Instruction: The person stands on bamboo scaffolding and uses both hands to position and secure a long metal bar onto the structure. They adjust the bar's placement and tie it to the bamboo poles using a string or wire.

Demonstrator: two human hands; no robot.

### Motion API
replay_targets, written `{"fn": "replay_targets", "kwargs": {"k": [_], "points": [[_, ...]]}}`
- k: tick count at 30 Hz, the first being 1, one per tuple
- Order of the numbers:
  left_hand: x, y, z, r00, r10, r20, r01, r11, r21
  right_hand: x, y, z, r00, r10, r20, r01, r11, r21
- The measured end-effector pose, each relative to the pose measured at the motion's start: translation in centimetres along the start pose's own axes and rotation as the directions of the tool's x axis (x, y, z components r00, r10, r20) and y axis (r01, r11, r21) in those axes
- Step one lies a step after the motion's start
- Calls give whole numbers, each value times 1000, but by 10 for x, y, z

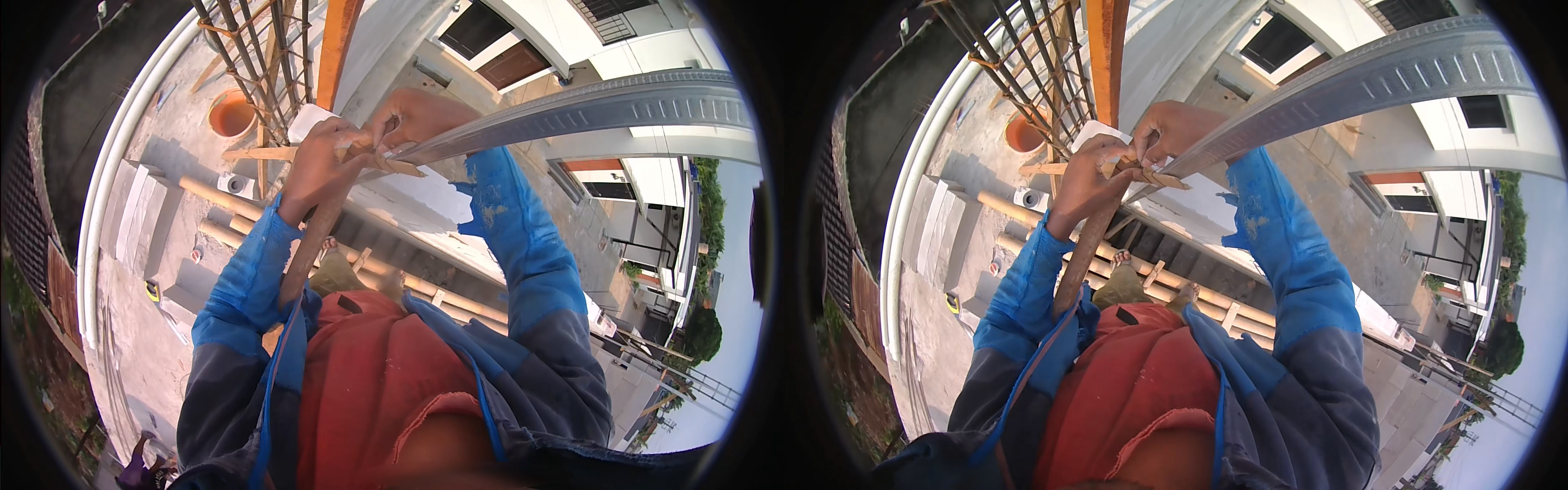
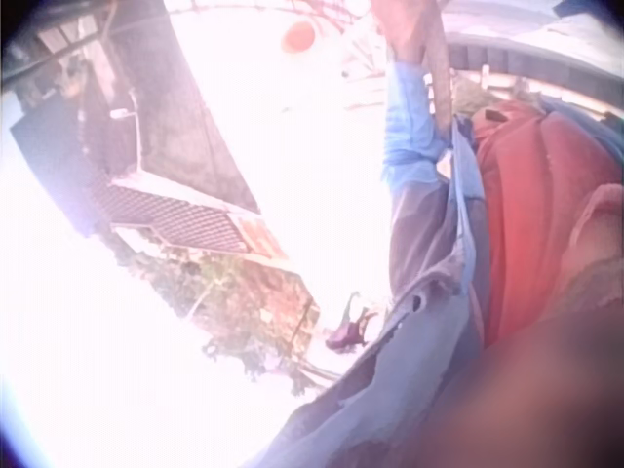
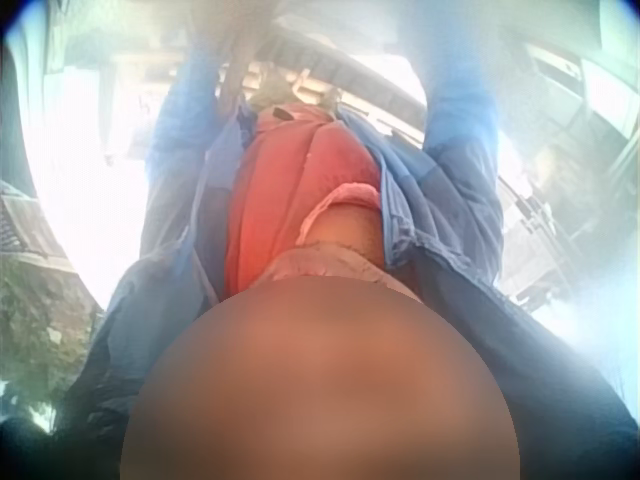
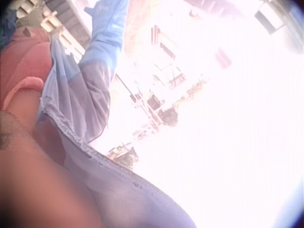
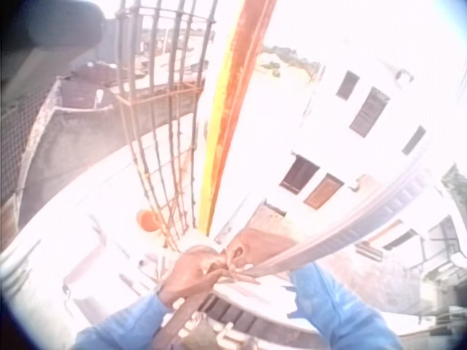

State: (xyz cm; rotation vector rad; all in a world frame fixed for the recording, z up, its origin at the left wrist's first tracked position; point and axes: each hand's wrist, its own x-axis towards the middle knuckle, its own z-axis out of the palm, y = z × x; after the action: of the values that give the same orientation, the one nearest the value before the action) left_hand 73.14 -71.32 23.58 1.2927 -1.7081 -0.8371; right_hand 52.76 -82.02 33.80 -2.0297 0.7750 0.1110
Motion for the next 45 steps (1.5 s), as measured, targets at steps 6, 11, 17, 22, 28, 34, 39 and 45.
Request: {"fn": "replay_targets", "kwargs": {"k": [6, 11, 17, 22, 28, 34, 39, 45], "points": [[15, -7, 5, 992, 124, 14, -124, 987, 97, 2, 5, -1, 999, -17, 33, 16, 999, 35], [18, -18, 19, 997, 57, -49, -58, 998, -19, 2, 9, 3, 995, -92, -34, 91, 996, -27], [11, -36, 27, 999, -35, 18, 38, 972, -233, 6, 7, 4, 993, -109, -40, 108, 994, -23], [2, -36, 29, 980, -133, 145, 181, 898, -401, 12, 21, 4, 999, -37, -1, 37, 997, 72], [-11, 6, 14, 936, 14, -351, -46, 996, -82, 14, 12, -2, 1000, -4, 30, 5, 1000, -26], [-2, 20, 1, 892, 444, 82, -422, 754, 503, 32, 27, -5, 987, 82, 137, -81, 997, -16], [8, 26, 10, 856, 496, 145, -483, 668, 566, 42, 35, -9, 975, 95, 200, -84, 995, -61], [12, 25, 13, 830, 516, 211, -525, 597, 607, 44, 36, -5, 987, 93, 130, -76, 988, -132]]}}
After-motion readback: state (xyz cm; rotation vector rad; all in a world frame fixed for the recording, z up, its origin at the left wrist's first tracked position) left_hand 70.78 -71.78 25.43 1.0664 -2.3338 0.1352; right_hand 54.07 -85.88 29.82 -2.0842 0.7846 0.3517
